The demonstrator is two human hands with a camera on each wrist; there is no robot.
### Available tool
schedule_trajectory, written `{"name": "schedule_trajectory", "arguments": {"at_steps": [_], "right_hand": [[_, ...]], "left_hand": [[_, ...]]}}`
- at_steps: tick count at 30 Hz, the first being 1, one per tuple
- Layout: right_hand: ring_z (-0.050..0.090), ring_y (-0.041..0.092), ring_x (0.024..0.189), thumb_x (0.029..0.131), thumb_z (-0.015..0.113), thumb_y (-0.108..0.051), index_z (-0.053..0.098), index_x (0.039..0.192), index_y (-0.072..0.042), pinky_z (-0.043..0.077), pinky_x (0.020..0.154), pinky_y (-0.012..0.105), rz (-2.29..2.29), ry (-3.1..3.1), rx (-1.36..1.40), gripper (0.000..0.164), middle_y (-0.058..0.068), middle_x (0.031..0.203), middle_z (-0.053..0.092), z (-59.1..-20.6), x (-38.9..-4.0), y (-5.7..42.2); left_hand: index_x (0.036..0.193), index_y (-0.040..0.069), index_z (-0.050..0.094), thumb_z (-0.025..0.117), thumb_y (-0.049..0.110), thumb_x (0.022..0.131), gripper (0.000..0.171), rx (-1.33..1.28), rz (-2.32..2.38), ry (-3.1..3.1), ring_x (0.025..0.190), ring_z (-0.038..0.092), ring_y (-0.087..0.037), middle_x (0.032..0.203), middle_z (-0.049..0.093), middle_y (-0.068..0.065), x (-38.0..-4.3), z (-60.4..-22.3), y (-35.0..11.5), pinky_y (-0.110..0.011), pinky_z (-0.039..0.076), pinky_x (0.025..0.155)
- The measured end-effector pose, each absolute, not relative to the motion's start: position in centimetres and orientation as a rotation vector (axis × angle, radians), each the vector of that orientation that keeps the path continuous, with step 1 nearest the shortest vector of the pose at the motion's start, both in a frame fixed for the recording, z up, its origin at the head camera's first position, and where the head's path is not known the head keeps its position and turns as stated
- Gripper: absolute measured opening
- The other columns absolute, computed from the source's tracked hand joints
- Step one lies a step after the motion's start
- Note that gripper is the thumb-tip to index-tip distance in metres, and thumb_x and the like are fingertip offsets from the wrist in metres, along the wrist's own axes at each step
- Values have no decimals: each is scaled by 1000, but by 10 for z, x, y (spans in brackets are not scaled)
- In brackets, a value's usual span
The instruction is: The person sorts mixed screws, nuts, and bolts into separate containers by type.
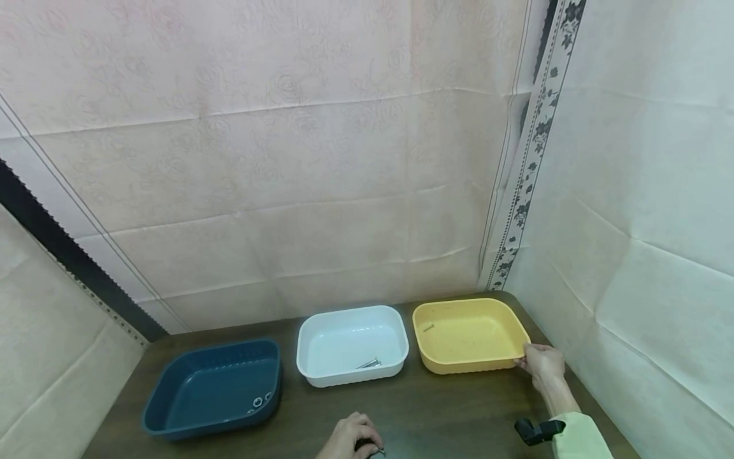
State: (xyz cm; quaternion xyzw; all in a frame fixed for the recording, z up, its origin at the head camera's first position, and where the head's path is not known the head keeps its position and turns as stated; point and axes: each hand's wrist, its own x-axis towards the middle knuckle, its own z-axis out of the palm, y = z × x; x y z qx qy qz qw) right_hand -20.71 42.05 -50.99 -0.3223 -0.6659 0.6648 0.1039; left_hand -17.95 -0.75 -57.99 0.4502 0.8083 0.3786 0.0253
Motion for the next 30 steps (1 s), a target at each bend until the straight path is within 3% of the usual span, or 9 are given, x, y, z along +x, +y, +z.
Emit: {"name": "schedule_trajectory", "arguments": {"at_steps": [13,22,30], "right_hand": [[61,11,58,103,42,-3,28,135,28,61,63,26,1955,-1971,-930,47,18,83,53,-511,-207,421],[61,12,58,103,43,-3,28,134,28,60,62,26,1953,-1963,-934,46,18,84,52,-511,-208,421],[61,12,57,103,44,-3,29,134,27,60,62,26,1946,-1957,-967,46,18,84,52,-511,-208,420]], "left_hand": [[85,15,74,74,2,86,14,1384,1325,2613,79,51,6,83,60,13,-176,-576,1,-9,42,66],[85,12,73,72,-3,87,15,1287,1514,2623,76,51,4,83,59,12,-180,-546,23,-11,47,63],[85,7,72,72,-9,84,16,1360,1622,2654,72,50,4,78,61,9,-192,-522,50,-9,47,62]]}}
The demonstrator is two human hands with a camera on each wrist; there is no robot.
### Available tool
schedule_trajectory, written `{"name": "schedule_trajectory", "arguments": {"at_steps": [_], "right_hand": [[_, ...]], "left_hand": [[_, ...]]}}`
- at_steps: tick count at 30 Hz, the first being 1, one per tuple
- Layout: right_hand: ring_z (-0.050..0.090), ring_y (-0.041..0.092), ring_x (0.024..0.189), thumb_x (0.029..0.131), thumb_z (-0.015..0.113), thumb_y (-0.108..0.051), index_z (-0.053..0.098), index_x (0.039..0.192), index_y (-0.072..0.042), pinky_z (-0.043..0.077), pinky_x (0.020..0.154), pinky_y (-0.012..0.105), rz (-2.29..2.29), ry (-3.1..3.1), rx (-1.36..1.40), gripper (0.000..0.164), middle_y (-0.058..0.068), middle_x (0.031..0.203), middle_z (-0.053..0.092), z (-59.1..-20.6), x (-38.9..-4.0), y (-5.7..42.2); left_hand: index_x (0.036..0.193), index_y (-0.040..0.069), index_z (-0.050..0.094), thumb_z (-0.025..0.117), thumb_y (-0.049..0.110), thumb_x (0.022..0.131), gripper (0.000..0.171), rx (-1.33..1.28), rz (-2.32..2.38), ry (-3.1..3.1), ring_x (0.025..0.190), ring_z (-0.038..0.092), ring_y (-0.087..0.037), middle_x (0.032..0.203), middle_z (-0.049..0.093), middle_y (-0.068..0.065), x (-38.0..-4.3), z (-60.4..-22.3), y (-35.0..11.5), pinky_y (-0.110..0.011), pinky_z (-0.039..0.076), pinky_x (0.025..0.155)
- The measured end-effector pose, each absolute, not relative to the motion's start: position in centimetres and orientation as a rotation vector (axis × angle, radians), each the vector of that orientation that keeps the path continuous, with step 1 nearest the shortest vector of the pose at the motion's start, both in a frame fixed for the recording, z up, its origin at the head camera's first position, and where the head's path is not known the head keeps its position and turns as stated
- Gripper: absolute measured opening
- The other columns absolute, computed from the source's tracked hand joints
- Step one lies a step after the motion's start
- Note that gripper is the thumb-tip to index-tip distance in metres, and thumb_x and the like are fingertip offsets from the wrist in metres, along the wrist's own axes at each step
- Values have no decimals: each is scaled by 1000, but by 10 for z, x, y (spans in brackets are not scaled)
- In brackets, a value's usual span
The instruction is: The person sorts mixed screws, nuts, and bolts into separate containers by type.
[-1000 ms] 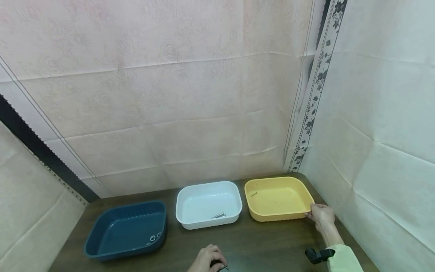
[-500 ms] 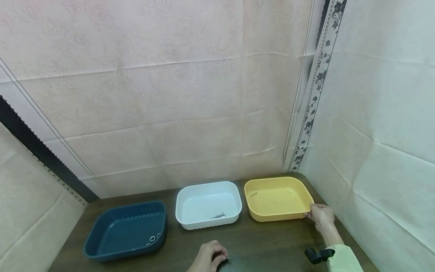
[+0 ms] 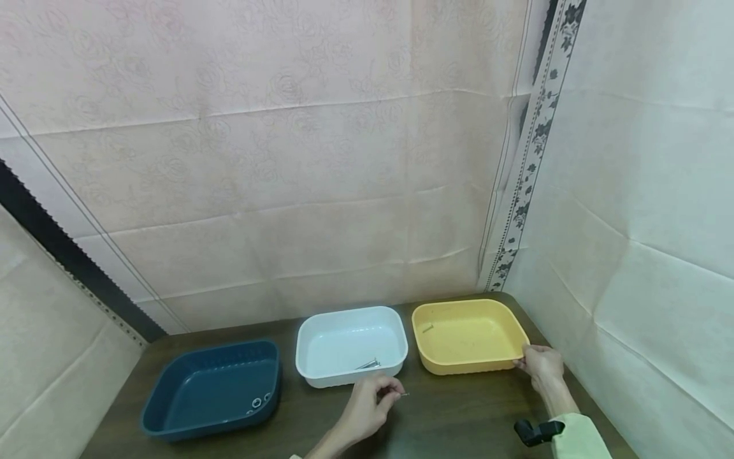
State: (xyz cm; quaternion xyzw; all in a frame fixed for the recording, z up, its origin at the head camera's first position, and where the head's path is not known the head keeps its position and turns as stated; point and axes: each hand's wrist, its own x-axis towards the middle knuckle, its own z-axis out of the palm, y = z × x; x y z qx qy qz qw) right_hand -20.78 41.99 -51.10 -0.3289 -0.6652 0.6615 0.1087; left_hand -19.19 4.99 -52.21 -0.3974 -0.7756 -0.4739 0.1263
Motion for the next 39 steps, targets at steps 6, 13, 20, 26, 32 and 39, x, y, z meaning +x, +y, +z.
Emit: {"name": "schedule_trajectory", "arguments": {"at_steps": [6,13,20,26,32,39], "right_hand": [[60,12,59,103,43,-3,29,135,28,60,61,25,1928,-1967,-966,46,19,86,52,-511,-209,420],[60,12,58,103,43,-2,30,135,28,60,61,26,1925,-1955,-965,46,19,85,52,-513,-210,421],[60,12,58,103,43,-2,31,133,28,60,61,25,1930,-1942,-961,45,19,84,52,-513,-210,421],[60,12,58,102,43,-1,31,132,29,60,60,24,1933,-1930,-942,45,19,84,52,-514,-210,421],[61,12,58,102,43,-3,30,134,28,60,61,25,1920,-1949,-940,47,18,84,52,-513,-209,421],[61,13,59,103,44,-4,30,134,28,61,63,27,1937,-1957,-946,46,19,85,53,-512,-209,420]], "left_hand": [[84,7,72,71,-8,85,15,-1117,-1372,-2267,72,49,4,77,59,8,-199,-511,64,-11,47,61],[85,6,72,71,-8,86,14,-1084,-1374,-2259,72,50,3,77,60,6,-208,-501,83,-9,46,61],[83,4,72,71,-7,86,12,-1099,-1337,-2216,71,51,3,77,61,5,-218,-499,106,-7,45,61],[81,6,72,72,-7,84,13,-1105,-1280,-2197,70,50,2,74,61,5,-227,-498,119,-8,44,61],[81,4,73,71,-7,86,12,-1051,-1316,-2271,70,51,1,74,62,3,-236,-495,131,-10,44,62],[81,4,74,70,-6,87,12,-976,-1292,-2384,69,52,0,73,63,5,-246,-496,145,-11,45,63]]}}
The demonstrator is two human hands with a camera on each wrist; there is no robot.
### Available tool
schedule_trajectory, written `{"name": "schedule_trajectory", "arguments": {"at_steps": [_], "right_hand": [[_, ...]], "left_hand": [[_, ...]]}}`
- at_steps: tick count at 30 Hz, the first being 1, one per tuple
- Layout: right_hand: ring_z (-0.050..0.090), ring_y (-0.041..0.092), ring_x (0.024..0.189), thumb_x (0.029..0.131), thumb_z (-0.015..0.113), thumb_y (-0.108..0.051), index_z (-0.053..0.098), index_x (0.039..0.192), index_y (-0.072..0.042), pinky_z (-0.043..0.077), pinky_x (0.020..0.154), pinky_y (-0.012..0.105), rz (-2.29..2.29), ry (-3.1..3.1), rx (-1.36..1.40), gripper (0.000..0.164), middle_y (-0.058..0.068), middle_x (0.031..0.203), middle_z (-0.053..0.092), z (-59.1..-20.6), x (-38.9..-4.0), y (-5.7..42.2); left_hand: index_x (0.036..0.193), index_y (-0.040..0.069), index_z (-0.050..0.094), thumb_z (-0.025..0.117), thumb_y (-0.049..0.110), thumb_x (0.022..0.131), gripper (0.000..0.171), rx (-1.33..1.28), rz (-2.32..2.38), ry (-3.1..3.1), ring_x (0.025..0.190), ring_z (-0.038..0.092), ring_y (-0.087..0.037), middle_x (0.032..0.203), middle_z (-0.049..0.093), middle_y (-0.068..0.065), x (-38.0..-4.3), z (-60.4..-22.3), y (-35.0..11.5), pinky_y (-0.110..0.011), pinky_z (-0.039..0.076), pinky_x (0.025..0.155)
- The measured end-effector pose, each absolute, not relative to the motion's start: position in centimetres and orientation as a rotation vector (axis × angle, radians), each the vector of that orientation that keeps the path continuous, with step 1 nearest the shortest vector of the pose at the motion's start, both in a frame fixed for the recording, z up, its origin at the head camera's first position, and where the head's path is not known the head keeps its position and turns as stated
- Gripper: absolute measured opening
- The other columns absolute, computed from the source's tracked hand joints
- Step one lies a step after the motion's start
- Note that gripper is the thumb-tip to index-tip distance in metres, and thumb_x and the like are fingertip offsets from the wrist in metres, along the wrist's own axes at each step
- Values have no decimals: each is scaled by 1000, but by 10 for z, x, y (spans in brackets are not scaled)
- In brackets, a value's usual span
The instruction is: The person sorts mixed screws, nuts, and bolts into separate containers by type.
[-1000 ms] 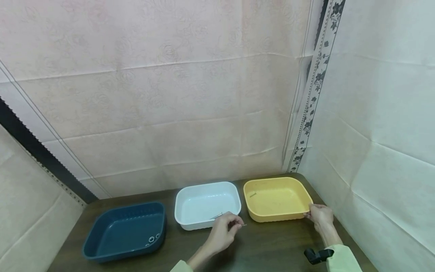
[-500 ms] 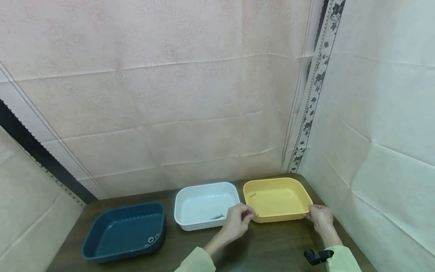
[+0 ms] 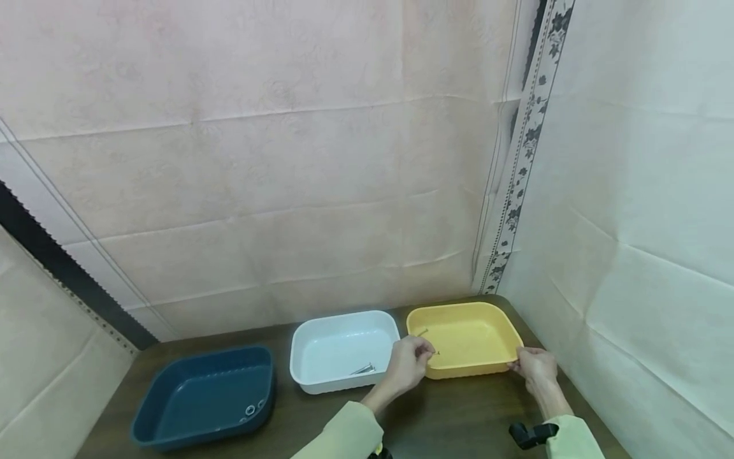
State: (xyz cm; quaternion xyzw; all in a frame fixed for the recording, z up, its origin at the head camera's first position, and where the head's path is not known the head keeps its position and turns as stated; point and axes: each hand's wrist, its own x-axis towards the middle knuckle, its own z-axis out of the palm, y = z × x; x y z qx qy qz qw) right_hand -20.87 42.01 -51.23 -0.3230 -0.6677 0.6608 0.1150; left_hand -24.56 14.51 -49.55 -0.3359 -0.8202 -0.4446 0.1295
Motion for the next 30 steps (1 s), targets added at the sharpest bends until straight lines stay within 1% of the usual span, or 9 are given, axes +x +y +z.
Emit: {"name": "schedule_trajectory", "arguments": {"at_steps": [7,12,18,23,27,28,30], "right_hand": [[61,12,59,103,44,-4,29,135,27,60,62,25,1943,-1930,-954,47,18,84,53,-511,-208,419],[61,13,58,102,44,-1,29,134,29,60,60,25,1942,-1920,-931,46,19,83,53,-512,-207,419],[60,13,59,103,45,-2,30,134,28,60,60,24,1924,-1922,-945,46,23,90,52,-516,-209,419],[60,13,60,103,45,-2,31,134,28,60,61,25,1915,-1930,-957,45,23,90,52,-516,-209,419],[61,13,60,102,45,-2,31,134,28,60,61,25,1918,-1925,-948,45,23,91,51,-515,-209,418],[61,13,60,102,45,-2,31,134,28,60,61,25,1919,-1921,-944,46,24,91,51,-515,-209,417],[61,13,60,102,44,-1,31,134,28,60,61,25,1923,-1916,-942,45,24,90,51,-515,-208,417]], "left_hand": [[80,5,74,71,-4,87,12,-928,-1226,-2434,69,52,-2,71,61,7,-253,-498,157,-12,45,62],[78,7,74,72,-2,86,12,-913,-1182,-2447,68,51,-1,69,60,8,-257,-502,164,-12,44,62],[79,8,75,72,-1,86,12,-893,-1175,-2480,69,50,-2,69,59,10,-258,-508,168,-13,45,64],[78,10,74,74,1,86,12,-880,-1145,-2487,68,50,-2,69,57,11,-259,-510,171,-15,45,63],[78,11,75,74,1,85,12,-884,-1108,-2453,69,52,-2,69,59,11,-260,-512,172,-15,46,66],[77,11,75,75,1,84,12,-884,-1103,-2445,68,52,-2,68,59,11,-260,-512,173,-16,47,68],[77,11,75,75,0,84,13,-881,-1101,-2437,68,52,-2,68,59,11,-260,-512,173,-16,48,68]]}}
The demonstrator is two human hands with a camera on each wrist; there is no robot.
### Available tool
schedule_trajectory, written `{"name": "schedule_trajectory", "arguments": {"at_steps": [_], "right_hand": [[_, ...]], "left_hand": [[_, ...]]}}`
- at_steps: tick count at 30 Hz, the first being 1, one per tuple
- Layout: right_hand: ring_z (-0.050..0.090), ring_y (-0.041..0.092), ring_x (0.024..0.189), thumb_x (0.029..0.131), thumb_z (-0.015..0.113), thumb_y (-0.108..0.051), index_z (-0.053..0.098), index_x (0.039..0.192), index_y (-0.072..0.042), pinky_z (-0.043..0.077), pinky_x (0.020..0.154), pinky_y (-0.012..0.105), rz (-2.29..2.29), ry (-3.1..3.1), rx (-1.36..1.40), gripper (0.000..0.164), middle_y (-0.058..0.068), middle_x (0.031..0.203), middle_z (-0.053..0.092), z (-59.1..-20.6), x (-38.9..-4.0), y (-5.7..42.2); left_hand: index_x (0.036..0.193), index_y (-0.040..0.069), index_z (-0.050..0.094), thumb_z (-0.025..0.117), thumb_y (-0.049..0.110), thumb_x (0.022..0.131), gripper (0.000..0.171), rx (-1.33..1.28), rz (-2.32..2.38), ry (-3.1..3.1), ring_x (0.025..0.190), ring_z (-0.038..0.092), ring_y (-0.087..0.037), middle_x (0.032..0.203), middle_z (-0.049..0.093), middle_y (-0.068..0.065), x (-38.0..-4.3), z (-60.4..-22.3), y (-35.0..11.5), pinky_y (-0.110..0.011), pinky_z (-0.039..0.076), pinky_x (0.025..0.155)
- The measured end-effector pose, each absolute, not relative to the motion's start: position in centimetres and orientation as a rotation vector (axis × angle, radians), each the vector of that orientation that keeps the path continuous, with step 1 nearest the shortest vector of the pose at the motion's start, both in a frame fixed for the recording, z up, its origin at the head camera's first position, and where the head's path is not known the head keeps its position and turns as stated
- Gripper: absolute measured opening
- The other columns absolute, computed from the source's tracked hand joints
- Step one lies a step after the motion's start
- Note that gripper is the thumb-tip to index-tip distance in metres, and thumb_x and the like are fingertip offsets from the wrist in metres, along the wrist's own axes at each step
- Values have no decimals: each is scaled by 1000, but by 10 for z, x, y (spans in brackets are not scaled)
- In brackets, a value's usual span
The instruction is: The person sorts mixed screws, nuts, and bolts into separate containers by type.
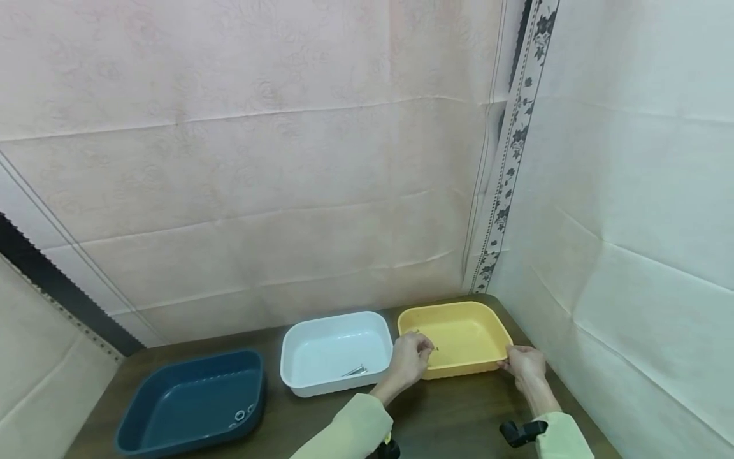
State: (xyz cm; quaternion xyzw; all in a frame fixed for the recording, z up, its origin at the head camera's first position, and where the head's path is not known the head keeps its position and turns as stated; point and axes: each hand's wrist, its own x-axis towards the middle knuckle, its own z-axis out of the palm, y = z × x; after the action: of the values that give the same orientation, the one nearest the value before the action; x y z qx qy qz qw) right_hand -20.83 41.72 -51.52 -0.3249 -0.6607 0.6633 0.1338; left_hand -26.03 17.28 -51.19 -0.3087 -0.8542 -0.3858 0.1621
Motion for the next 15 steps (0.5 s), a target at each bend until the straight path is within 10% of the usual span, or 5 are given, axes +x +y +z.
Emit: {"name": "schedule_trajectory", "arguments": {"at_steps": [15], "right_hand": [[61,13,60,103,43,-3,29,136,27,60,61,24,1927,-1943,-955,47,23,91,51,-516,-209,418]], "left_hand": [[86,6,77,74,5,88,4,-831,-1255,-2407,78,53,-7,79,63,6,-259,-513,162,-19,47,72]]}}
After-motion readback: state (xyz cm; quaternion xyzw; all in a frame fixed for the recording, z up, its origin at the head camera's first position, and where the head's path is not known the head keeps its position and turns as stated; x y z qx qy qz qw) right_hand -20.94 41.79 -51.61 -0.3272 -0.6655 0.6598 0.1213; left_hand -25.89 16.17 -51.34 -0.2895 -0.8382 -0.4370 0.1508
